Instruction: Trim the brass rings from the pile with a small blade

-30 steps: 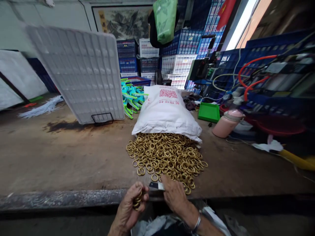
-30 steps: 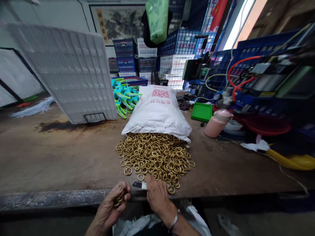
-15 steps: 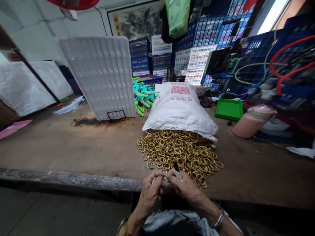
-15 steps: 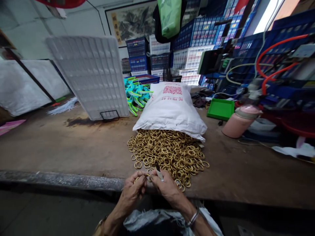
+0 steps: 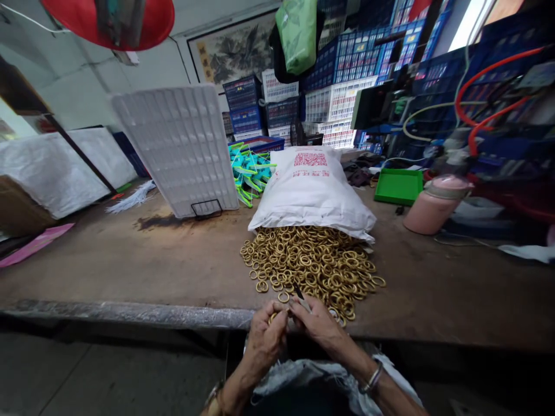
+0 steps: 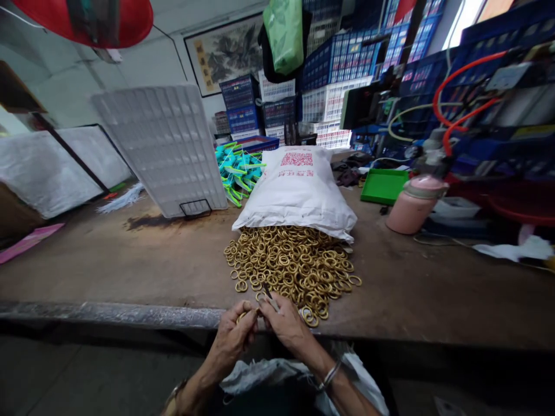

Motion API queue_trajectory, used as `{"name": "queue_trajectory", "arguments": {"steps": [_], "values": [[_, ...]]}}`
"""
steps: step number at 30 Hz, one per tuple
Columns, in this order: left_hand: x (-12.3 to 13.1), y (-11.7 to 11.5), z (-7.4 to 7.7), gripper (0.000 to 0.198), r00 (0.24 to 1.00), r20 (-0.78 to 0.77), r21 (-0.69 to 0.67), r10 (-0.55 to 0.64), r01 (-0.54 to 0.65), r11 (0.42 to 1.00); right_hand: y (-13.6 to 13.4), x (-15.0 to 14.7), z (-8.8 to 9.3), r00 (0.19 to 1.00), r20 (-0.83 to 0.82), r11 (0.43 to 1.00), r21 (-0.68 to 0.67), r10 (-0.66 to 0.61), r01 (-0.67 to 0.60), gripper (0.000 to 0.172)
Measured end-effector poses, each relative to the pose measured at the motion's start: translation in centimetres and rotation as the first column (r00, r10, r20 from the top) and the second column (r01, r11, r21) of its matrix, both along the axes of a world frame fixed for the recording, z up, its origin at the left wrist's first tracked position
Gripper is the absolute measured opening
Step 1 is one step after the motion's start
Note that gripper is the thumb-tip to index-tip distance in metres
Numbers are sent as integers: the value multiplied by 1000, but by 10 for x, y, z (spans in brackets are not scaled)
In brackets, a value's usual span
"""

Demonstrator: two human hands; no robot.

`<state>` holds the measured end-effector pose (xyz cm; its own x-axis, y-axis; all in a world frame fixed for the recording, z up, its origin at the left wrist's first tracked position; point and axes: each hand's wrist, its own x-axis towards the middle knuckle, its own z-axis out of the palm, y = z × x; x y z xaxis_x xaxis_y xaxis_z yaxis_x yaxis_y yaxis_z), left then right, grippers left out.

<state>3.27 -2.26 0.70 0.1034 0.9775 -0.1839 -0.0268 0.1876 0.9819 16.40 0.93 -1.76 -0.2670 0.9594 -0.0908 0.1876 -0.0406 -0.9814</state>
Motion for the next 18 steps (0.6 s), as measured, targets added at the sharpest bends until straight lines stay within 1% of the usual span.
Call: {"name": "queue_trajectory", "arguments": {"steps": [2,4,7,9,12,18], "values": [[-1,0,-3,28,998,57,-123,-35,42,991,0,-1,5,1000,7,1000,5,1,-1,27],[-1,0,-9,30,991,133,-183,-35,59,981,0,-1,5,1000,10,1000,13,8,-8,25],[1,-3,-17,32,974,226,-207,1,47,977,0,0,0,1000,-7,1000,7,13,-13,23],[2,-5,-19,33,964,264,-220,22,38,975,-1,0,-4,998,-53,999,-22,25,-26,23],[3,-7,-18,34,952,305,-220,29,41,975,-1,0,-6,994,-105,998,-47,35,-41,24],[2,-9,-14,36,942,334,-243,38,47,969,-3,0,-3,995,-76,998,11,67,-66,27]]}}
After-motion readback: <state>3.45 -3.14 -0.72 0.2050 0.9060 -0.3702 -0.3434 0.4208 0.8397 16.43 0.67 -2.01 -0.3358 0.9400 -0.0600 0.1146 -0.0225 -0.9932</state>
